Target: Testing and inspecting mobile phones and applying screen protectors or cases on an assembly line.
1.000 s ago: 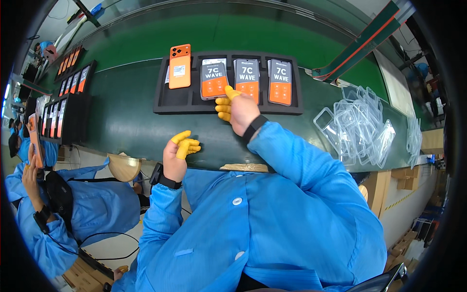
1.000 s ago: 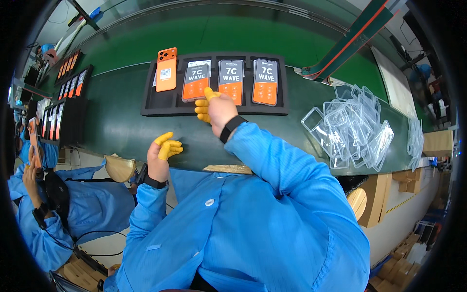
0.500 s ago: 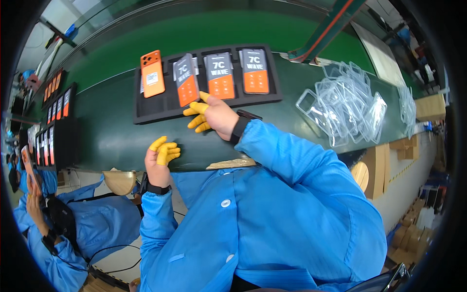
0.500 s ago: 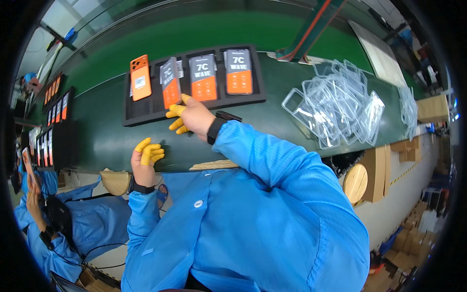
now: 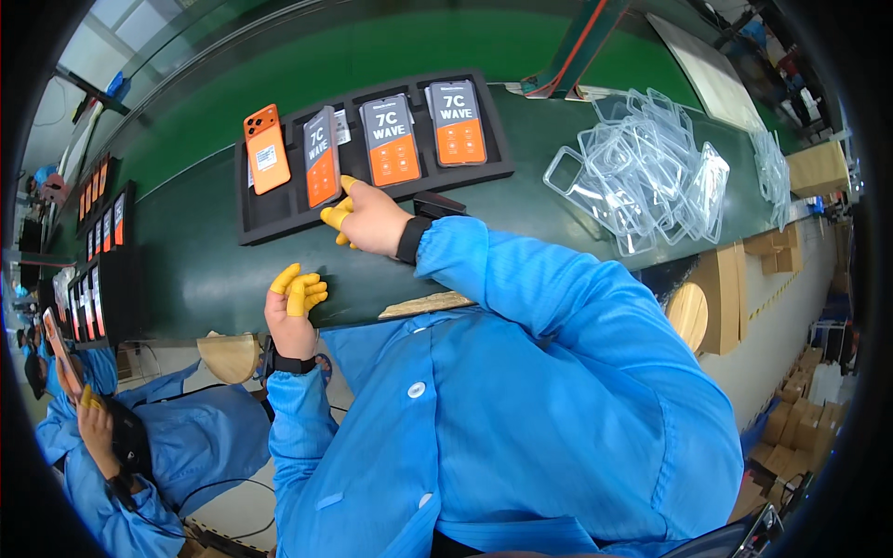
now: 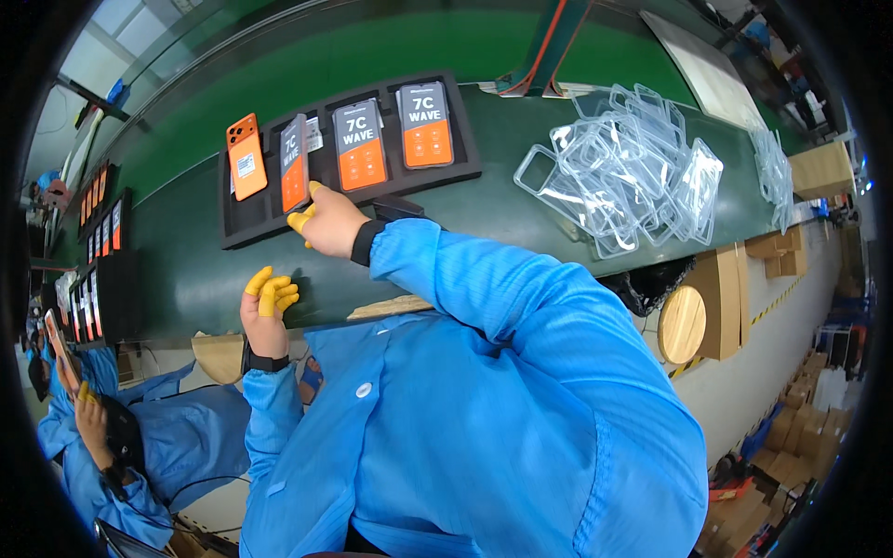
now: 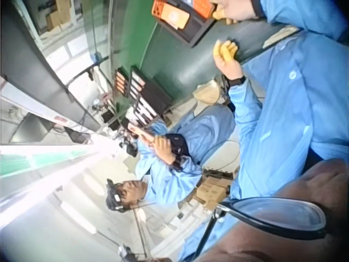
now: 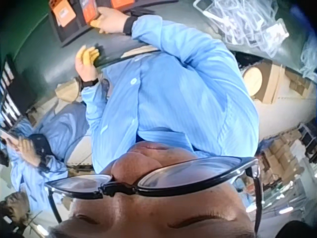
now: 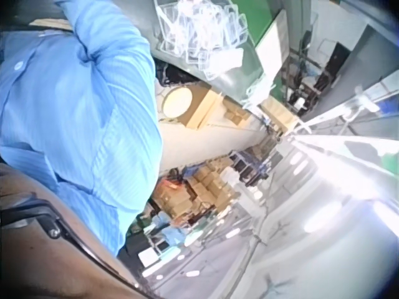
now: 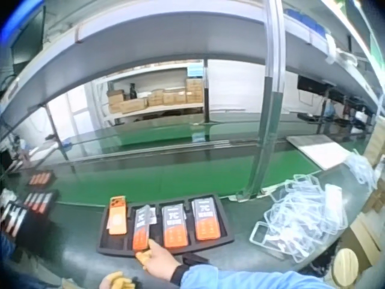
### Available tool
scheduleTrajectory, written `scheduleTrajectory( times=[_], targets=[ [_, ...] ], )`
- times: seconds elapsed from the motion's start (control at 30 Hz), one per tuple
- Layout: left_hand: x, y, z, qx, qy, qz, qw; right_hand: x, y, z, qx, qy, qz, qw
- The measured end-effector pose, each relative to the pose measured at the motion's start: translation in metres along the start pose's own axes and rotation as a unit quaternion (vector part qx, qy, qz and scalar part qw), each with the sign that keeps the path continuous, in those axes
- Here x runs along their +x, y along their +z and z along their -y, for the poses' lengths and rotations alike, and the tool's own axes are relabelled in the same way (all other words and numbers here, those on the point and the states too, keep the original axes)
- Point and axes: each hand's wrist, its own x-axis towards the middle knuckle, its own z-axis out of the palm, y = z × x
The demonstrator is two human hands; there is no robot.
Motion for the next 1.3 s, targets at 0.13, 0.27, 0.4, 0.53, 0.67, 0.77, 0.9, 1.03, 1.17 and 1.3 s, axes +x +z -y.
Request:
scheduleTrajectory(
  times=[0.13,0.27,0.4,0.53,0.67,0.77,0.9,1.03,1.17,1.3],
  targets=[
    [0.0,-0.002,0.001,0.032,0.009,0.002,0.999,0.009,0.002,0.001,-0.04,0.008,0.009,0.999],
    [0.0,-0.002,-0.001,0.048,0.005,0.013,0.999,0.014,-0.003,0.005,-0.043,0.034,0.021,0.998],
    [0.001,0.0,-0.002,0.07,0.014,0.027,0.997,0.012,-0.007,0.008,-0.071,0.032,0.025,0.997],
    [-0.001,0.002,-0.002,0.087,0.025,0.038,0.995,0.002,-0.013,0.012,-0.035,0.047,0.053,0.997],
    [0.001,0.002,0.0,0.083,0.022,0.05,0.995,-0.014,-0.015,-0.003,-0.026,0.01,0.058,0.998],
    [0.001,0.003,0.002,0.095,0.017,0.033,0.995,-0.044,-0.034,-0.008,-0.083,-0.051,0.05,0.994],
    [-0.003,0.001,-0.005,0.104,0.035,0.035,0.993,-0.107,-0.08,0.005,-0.175,-0.119,-0.002,0.977],
    [0.0,0.002,-0.005,0.127,0.027,0.052,0.99,-0.166,-0.139,0.011,-0.305,-0.172,-0.196,0.916],
    [0.001,0.007,-0.008,0.154,0.013,0.065,0.986,-0.202,-0.196,0.011,-0.506,-0.124,-0.37,0.769],
    [0.003,0.013,-0.009,0.176,-0.002,0.071,0.982,-0.223,-0.212,0.01,-0.59,-0.082,-0.367,0.715]
  ],
)
